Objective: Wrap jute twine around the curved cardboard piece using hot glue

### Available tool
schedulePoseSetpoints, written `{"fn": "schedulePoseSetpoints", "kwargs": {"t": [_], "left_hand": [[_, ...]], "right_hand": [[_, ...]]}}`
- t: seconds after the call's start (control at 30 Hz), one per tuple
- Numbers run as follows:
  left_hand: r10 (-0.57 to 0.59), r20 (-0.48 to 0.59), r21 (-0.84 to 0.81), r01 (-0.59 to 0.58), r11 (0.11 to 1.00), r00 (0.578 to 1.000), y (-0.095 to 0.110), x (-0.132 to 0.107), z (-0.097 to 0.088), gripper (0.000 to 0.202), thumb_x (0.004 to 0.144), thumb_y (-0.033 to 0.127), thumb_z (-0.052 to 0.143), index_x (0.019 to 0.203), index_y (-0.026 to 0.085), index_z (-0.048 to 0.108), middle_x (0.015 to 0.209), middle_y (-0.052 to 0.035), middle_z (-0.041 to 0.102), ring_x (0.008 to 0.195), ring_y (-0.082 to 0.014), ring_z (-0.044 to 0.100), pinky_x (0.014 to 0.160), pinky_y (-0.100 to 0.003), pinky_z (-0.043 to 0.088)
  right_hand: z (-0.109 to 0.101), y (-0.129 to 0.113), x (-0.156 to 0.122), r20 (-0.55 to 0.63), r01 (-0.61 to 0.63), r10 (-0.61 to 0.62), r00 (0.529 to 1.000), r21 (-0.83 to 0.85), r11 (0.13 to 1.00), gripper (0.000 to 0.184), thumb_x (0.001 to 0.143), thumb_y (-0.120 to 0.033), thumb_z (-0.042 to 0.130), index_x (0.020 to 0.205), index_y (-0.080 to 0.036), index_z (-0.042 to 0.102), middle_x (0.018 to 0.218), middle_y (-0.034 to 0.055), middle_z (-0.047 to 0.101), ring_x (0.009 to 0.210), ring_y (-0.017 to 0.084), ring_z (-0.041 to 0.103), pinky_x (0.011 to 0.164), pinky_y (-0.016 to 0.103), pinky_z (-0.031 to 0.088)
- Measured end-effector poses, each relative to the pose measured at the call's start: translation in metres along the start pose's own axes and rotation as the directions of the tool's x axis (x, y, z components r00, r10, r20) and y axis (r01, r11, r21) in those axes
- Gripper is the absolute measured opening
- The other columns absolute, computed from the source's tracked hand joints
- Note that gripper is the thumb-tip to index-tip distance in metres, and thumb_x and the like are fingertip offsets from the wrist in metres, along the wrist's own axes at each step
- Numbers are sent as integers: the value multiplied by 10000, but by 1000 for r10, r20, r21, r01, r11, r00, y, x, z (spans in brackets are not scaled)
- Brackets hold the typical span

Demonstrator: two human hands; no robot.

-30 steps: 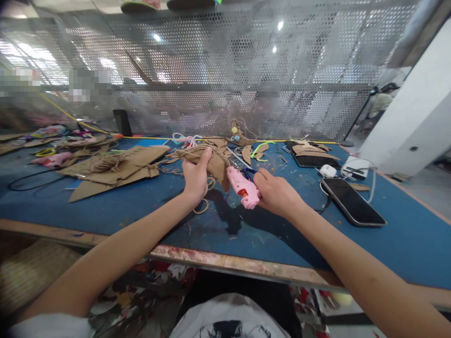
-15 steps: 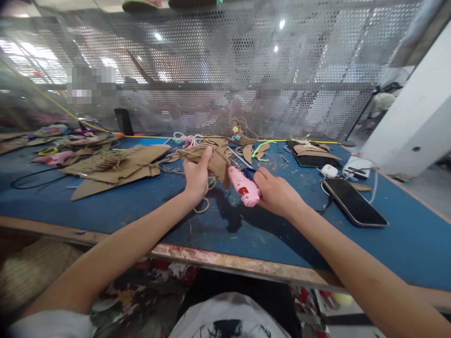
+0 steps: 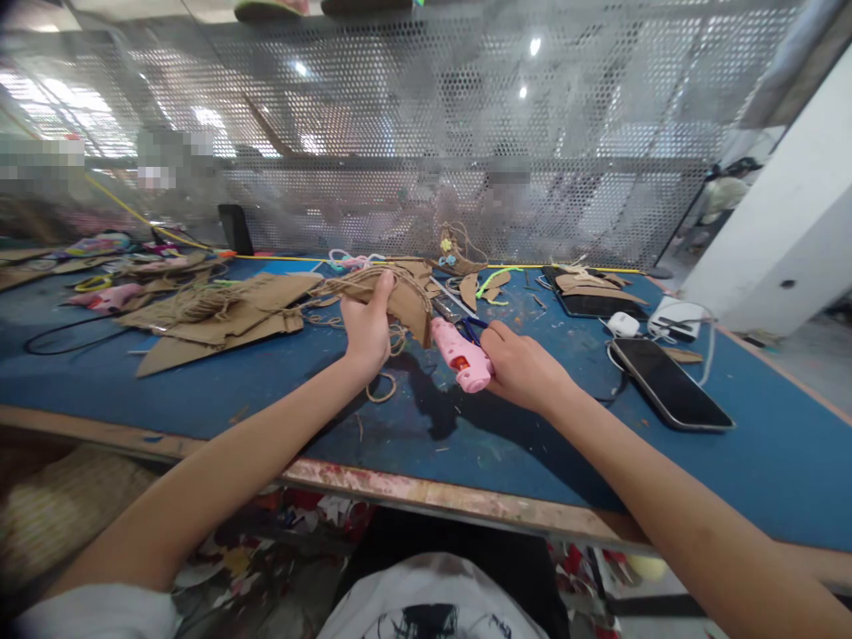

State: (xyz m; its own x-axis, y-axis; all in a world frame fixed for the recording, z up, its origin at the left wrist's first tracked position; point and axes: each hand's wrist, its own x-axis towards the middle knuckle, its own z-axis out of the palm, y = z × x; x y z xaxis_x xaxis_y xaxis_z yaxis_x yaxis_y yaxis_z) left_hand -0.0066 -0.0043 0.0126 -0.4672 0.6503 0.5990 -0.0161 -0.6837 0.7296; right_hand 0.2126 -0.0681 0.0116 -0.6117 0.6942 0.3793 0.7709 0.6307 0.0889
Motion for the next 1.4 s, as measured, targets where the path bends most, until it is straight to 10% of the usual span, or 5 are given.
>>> {"fn": "schedulePoseSetpoints", "kwargs": {"t": [0.93, 1.4], "left_hand": [[3, -25, -18, -4, 1000, 1000, -2, 4, -1, 338, 715, 511, 713, 835, 196, 686, 862, -44, 727, 940, -215, 687, 881, -334, 540], [-128, -128, -98, 116, 988, 983, 9, 10, 0, 323, 688, 474, 746, 803, 183, 667, 853, -39, 718, 831, -185, 698, 788, -304, 555]], "right_hand": [[4, -2, -2, 23, 25, -25, 999, -21, 999, 136, 887, -305, 480, 844, -178, 504, 815, 102, 570, 693, 223, 567, 573, 283, 325], [-5, -13, 3, 282, -9, 18, 959, -35, 999, 135, 884, -273, 517, 919, -147, 551, 908, 117, 617, 769, 220, 631, 611, 285, 345]]}}
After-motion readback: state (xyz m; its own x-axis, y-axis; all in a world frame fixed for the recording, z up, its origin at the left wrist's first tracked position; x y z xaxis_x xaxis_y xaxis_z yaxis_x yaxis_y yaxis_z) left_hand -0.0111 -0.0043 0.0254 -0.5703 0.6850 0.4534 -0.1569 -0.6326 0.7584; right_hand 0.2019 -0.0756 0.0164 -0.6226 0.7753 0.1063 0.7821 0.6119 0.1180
